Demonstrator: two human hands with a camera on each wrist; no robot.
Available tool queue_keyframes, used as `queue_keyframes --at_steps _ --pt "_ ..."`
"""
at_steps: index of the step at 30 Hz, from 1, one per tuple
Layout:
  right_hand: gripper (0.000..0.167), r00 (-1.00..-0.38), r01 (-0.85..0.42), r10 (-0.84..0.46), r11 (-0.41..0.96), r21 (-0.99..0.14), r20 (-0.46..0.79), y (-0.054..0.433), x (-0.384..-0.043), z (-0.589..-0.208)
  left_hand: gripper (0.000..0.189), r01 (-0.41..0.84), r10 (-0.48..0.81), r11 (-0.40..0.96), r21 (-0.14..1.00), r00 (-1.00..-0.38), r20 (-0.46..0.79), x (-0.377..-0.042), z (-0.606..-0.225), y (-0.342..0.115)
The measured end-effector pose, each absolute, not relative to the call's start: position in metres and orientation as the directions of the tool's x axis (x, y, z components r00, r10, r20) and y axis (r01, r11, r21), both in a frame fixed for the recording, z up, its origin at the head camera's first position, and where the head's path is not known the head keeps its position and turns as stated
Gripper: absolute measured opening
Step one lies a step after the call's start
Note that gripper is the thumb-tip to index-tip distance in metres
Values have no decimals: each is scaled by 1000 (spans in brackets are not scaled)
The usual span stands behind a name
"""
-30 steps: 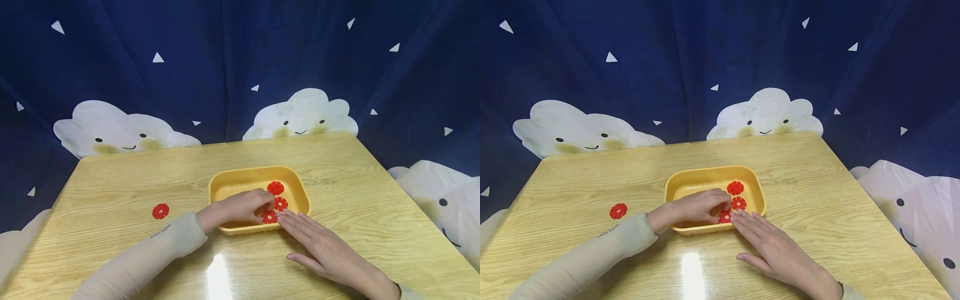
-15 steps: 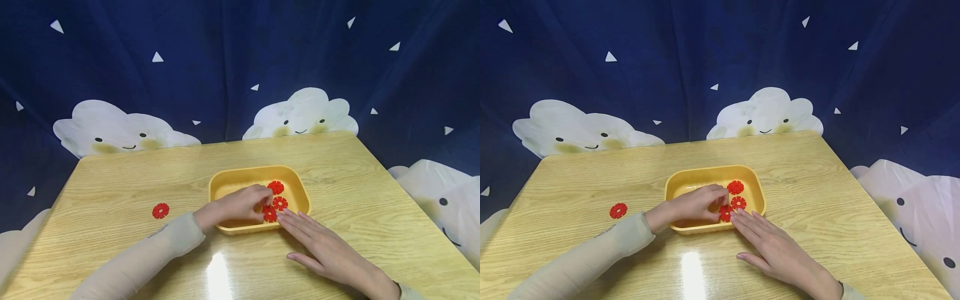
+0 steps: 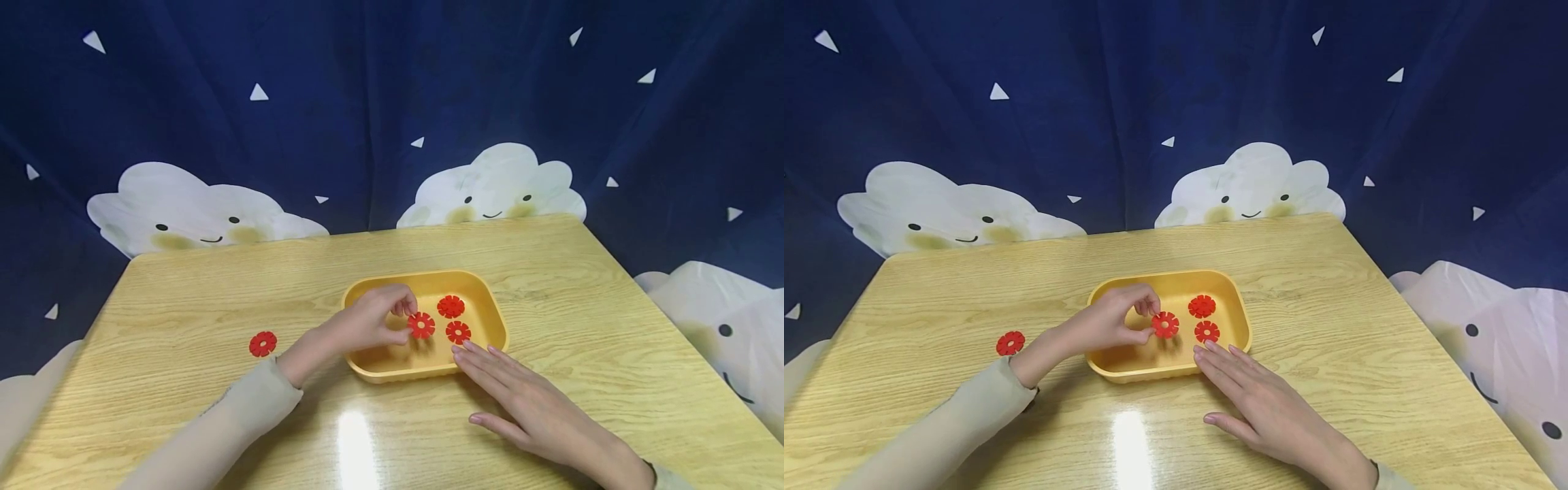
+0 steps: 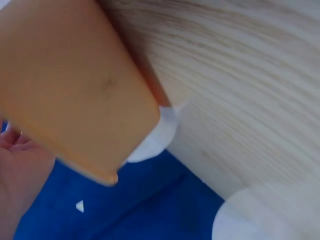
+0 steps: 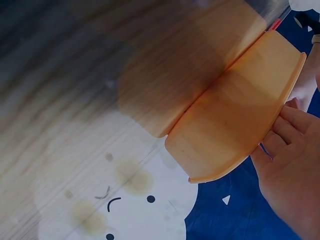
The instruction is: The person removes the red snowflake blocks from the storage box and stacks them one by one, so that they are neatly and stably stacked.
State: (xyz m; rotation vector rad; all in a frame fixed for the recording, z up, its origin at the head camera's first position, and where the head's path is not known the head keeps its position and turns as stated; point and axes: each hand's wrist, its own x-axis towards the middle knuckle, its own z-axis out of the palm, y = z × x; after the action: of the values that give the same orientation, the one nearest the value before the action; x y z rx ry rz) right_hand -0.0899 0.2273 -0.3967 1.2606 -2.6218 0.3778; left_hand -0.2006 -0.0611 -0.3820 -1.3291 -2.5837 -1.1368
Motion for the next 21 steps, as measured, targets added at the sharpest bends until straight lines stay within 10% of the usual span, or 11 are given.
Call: queue_keyframes --at_steps 21 --pt "81 -605 -792 -734 595 -137 308 226 -89 -397 33 607 369 549 575 -793 485 -162 -378 -192"
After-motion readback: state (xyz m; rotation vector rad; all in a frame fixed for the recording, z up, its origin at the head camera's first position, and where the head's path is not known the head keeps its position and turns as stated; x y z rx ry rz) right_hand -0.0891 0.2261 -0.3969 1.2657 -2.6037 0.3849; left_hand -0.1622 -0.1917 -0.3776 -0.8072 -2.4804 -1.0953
